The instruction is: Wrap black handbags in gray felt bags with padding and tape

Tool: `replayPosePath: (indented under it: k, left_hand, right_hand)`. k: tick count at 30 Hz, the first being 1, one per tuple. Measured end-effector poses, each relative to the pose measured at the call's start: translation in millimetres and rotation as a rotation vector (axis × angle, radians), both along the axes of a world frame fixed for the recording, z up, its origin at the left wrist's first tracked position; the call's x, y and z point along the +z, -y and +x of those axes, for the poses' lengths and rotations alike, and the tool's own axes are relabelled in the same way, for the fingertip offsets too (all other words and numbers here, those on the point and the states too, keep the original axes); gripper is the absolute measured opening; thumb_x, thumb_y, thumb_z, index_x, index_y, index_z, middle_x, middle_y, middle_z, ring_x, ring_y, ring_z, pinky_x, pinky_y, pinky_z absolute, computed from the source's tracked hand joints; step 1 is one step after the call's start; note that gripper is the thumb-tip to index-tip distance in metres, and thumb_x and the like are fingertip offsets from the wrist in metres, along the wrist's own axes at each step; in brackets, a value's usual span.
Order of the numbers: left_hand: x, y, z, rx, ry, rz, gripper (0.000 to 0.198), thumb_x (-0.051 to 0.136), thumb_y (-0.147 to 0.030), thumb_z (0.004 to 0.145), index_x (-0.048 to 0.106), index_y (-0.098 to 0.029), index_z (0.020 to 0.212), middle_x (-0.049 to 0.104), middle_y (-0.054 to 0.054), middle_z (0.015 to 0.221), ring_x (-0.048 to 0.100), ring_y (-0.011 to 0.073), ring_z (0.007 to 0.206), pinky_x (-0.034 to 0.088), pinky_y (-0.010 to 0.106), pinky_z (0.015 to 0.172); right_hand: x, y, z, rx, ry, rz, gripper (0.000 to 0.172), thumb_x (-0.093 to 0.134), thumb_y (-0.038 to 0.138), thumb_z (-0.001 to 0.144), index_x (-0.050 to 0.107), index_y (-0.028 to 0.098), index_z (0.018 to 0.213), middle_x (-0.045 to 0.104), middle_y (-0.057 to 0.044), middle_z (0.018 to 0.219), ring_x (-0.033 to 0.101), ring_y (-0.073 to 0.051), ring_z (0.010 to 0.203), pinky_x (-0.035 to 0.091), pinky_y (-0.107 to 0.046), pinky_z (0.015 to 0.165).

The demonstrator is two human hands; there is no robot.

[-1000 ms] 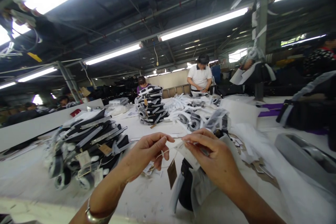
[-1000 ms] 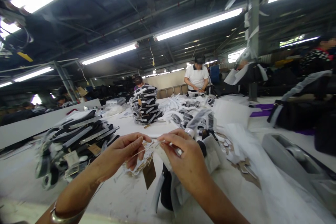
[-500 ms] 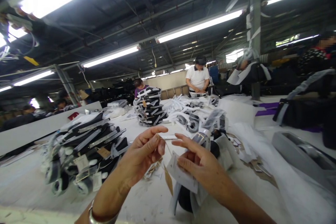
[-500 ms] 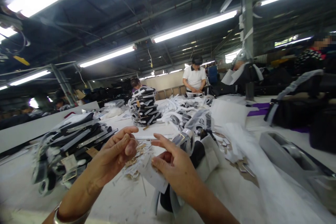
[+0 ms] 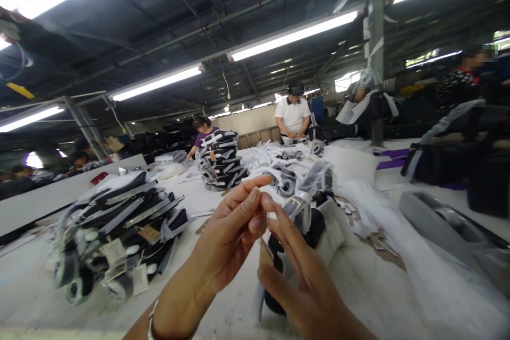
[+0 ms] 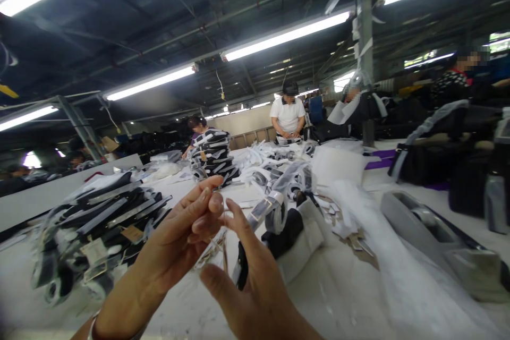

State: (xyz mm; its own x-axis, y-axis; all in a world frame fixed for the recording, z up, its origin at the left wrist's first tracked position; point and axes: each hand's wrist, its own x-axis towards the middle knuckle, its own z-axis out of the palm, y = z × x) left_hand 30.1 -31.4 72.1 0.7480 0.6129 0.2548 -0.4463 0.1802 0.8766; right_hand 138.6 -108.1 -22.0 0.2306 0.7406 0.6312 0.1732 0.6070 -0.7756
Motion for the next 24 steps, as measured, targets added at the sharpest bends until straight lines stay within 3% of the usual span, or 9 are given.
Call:
replayPosePath:
  k: [2,4,6,9,14,18,20,22,24]
  left_hand:
    - [-2.2,4,2,-0.041,-0.020,-0.003,0.024,0.074,-0.028,0.085,0.070,-0.023,0.108,0.061,-0.002,0.080,0.047,0.0009,0.055,0.040,0.007,0.048]
    - [-8.0,5,1,-0.076,-0.034,0.006,0.022,0.071,-0.028,0.088,0.070,-0.025,0.110,0.063,-0.002,0.080,0.052,0.0021,0.057,0.044,0.009,0.053]
    - [-18.8,2,-2,-0.091,-0.061,0.052,0.021,0.068,-0.027,0.090,0.069,-0.024,0.111,0.066,-0.001,0.079,0.056,0.0038,0.061,0.046,0.011,0.058]
    - [-41.6,-6,-6,-0.116,-0.167,0.144,0.021,0.064,-0.029,0.093,0.068,-0.022,0.113,0.069,0.002,0.079,0.063,0.0088,0.069,0.050,0.018,0.069]
    - [-71.7,-26,-7,-0.114,-0.412,0.327,0.028,0.067,-0.039,0.090,0.069,-0.021,0.111,0.073,0.006,0.082,0.068,0.0161,0.077,0.052,0.027,0.075]
    - [-81.7,-58,-5,0.155,-0.500,0.466,0.036,0.065,-0.049,0.088,0.069,-0.019,0.108,0.074,0.008,0.088,0.067,0.0181,0.077,0.050,0.026,0.065]
    - [-87.3,-77,-2,0.230,-0.532,0.518,0.037,0.063,-0.049,0.089,0.069,-0.019,0.108,0.073,0.008,0.096,0.066,0.0185,0.079,0.047,0.025,0.062]
    - [-94.0,-92,5,0.173,-0.582,0.580,0.034,0.064,-0.046,0.087,0.070,-0.019,0.107,0.072,0.008,0.100,0.064,0.0185,0.082,0.045,0.025,0.064]
    - [-100.3,-103,14,0.022,-0.612,0.622,0.029,0.067,-0.040,0.085,0.073,-0.019,0.103,0.073,0.006,0.097,0.062,0.0183,0.082,0.044,0.025,0.067]
  right_hand:
    - [-1.9,4,-3,0.026,-0.113,-0.069,0.069,0.064,0.045,0.091,0.035,0.027,0.151,0.064,-0.011,0.126,0.060,-0.026,0.119,0.049,-0.039,0.101]
    - [-8.0,9,-2,0.072,-0.270,-0.188,0.059,0.061,0.050,0.092,0.048,0.022,0.142,0.071,-0.007,0.096,0.069,-0.021,0.089,0.056,-0.033,0.082]
    - [-18.2,18,5,0.110,-0.386,-0.317,0.056,0.064,0.058,0.088,0.062,0.017,0.127,0.066,-0.003,0.072,0.066,-0.017,0.065,0.055,-0.028,0.065]
    - [-37.1,32,20,0.114,-0.468,-0.443,0.057,0.069,0.067,0.078,0.072,0.015,0.101,0.060,-0.001,0.060,0.057,-0.012,0.048,0.045,-0.021,0.047]
    - [-55.9,41,48,-0.035,-0.458,-0.566,0.049,0.074,0.064,0.075,0.074,0.016,0.076,0.062,-0.002,0.058,0.050,-0.007,0.038,0.033,-0.015,0.037]
    - [-59.2,27,67,-0.186,-0.370,-0.568,0.045,0.075,0.060,0.076,0.075,0.015,0.079,0.067,-0.004,0.063,0.055,-0.010,0.043,0.042,-0.019,0.041]
    - [-60.2,17,71,-0.242,-0.312,-0.565,0.046,0.074,0.060,0.076,0.075,0.014,0.080,0.068,-0.005,0.066,0.058,-0.012,0.046,0.044,-0.021,0.044]
    - [-60.0,5,69,-0.278,-0.265,-0.572,0.047,0.071,0.060,0.078,0.075,0.014,0.079,0.069,-0.005,0.065,0.057,-0.013,0.046,0.043,-0.022,0.042]
    - [-57.6,-5,63,-0.288,-0.230,-0.576,0.046,0.069,0.060,0.081,0.075,0.014,0.077,0.067,-0.004,0.062,0.055,-0.011,0.044,0.039,-0.020,0.040]
